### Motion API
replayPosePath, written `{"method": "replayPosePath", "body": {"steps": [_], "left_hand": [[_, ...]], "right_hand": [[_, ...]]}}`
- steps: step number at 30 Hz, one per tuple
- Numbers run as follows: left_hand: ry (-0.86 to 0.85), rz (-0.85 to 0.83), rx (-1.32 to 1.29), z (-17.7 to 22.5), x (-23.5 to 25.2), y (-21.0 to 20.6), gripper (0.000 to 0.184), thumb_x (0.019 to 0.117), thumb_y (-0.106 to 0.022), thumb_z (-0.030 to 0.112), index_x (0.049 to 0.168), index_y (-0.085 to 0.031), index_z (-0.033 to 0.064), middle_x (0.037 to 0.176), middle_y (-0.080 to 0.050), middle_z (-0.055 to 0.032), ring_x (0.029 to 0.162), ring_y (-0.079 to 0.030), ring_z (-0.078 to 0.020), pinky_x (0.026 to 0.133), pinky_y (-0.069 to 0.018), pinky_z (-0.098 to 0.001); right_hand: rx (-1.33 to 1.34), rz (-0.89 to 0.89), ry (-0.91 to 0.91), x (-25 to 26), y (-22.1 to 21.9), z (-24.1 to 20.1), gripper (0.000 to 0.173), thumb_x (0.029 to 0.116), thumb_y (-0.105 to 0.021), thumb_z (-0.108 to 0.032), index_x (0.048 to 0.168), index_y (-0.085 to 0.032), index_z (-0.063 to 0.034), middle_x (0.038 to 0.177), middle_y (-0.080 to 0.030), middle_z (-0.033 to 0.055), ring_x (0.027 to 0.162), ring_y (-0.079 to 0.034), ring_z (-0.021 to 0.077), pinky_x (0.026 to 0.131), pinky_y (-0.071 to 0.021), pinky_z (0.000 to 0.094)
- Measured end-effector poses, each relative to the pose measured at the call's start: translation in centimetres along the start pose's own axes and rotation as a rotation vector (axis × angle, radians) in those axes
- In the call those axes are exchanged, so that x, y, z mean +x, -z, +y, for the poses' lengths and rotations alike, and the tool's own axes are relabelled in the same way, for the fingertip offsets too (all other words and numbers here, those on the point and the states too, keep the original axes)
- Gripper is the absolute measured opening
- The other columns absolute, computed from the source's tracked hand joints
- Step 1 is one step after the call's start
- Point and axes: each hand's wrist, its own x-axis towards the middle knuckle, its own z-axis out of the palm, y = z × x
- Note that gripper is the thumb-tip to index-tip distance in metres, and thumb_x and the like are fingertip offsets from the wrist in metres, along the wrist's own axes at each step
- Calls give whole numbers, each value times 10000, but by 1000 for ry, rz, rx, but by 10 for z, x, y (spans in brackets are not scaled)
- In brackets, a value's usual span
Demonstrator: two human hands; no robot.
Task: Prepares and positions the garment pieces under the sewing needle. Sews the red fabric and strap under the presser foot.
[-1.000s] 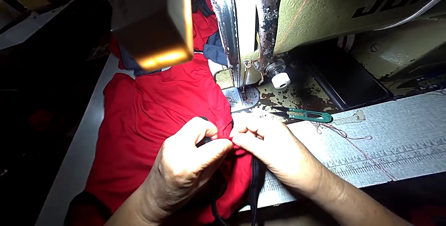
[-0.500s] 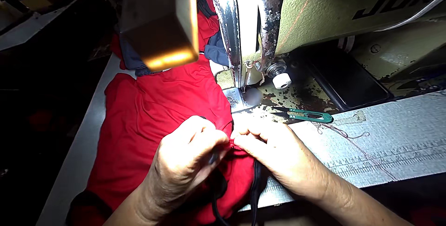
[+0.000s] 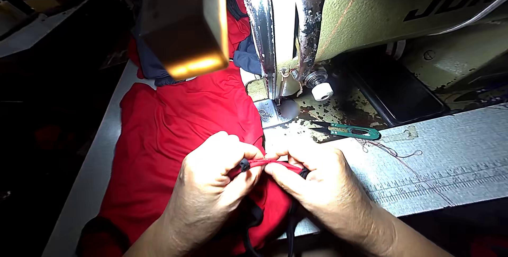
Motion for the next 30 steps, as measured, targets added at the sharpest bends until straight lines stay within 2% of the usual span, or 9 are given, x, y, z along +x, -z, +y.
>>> {"method": "replayPosePath", "body": {"steps": [5, 10, 14, 17, 20, 22, 24, 27, 30], "left_hand": [[50, 8, 0, 11, -1, 0, 106, 910, -669, 247, 893, -762, 200, 803, -650, 130, 775, -606, 42, 670, -498, -110], [99, 30, 8, 29, -7, -5, 145, 911, -669, 210, 906, -785, 122, 802, -690, 93, 747, -622, 69, 646, -509, -88], [171, -13, -35, 43, -10, -10, 174, 908, -672, 130, 1010, -787, 48, 863, -726, 29, 806, -650, 46, 719, -535, -104], [213, -57, -63, 50, -10, -11, 219, 919, -663, 101, 1080, -768, -4, 963, -764, -19, 861, -692, 22, 792, -571, -131], [253, -99, -128, 53, -11, -13, 272, 932, -646, 77, 1160, -721, -51, 962, -766, -23, 814, -693, 11, 752, -587, -154], [283, -138, -169, 56, -11, -12, 322, 935, -622, 64, 1217, -670, -83, 917, -757, -18, 758, -681, 3, 688, -580, -168], [294, -177, -194, 58, -11, -11, 356, 934, -588, 45, 1255, -633, -104, 937, -759, -40, 765, -692, -17, 696, -591, -192], [303, -237, -193, 59, -11, -9, 362, 934, -533, 33, 1262, -624, -90, 998, -757, -62, 828, -714, -42, 744, -606, -228], [301, -236, -246, 50, -11, -11, 334, 963, -507, 46, 1249, -644, -57, 998, -762, -30, 754, -714, -34, 648, -614, -224]], "right_hand": [[-23, 112, 57, -2, -5, 2, 76, 905, -666, -148, 874, -735, -139, 708, -632, -101, 643, -571, -60, 545, -447, 117], [-154, 255, 36, -7, -12, -2, 91, 897, -656, -177, 823, -691, -138, 664, -576, -101, 589, -517, -65, 506, -404, 110], [-89, 268, -62, -12, -13, -4, 76, 901, -665, -177, 839, -694, -144, 643, -542, -118, 562, -479, -74, 491, -386, 100], [-10, 255, -97, -14, -12, -4, 77, 910, -653, -153, 843, -683, -130, 641, -531, -115, 563, -477, -82, 501, -389, 82], [29, 228, -115, -16, -9, -6, 105, 933, -629, -144, 855, -692, -116, 639, -530, -112, 551, -459, -79, 498, -379, 79], [33, 211, -117, -15, -6, -7, 162, 962, -588, -150, 839, -690, -119, 657, -564, -105, 583, -510, -79, 522, -418, 83], [41, 197, -109, -16, -3, -7, 202, 981, -567, -195, 835, -687, -125, 676, -576, -103, 618, -531, -77, 549, -425, 92], [24, 197, -109, -18, -4, -5, 173, 920, -677, -290, 871, -699, -125, 718, -602, -103, 628, -521, -86, 563, -432, 82], [-29, 205, -141, -20, -5, -1, 99, 882, -693, -240, 855, -709, -146, 724, -611, -110, 625, -530, -81, 549, -433, 90]]}}
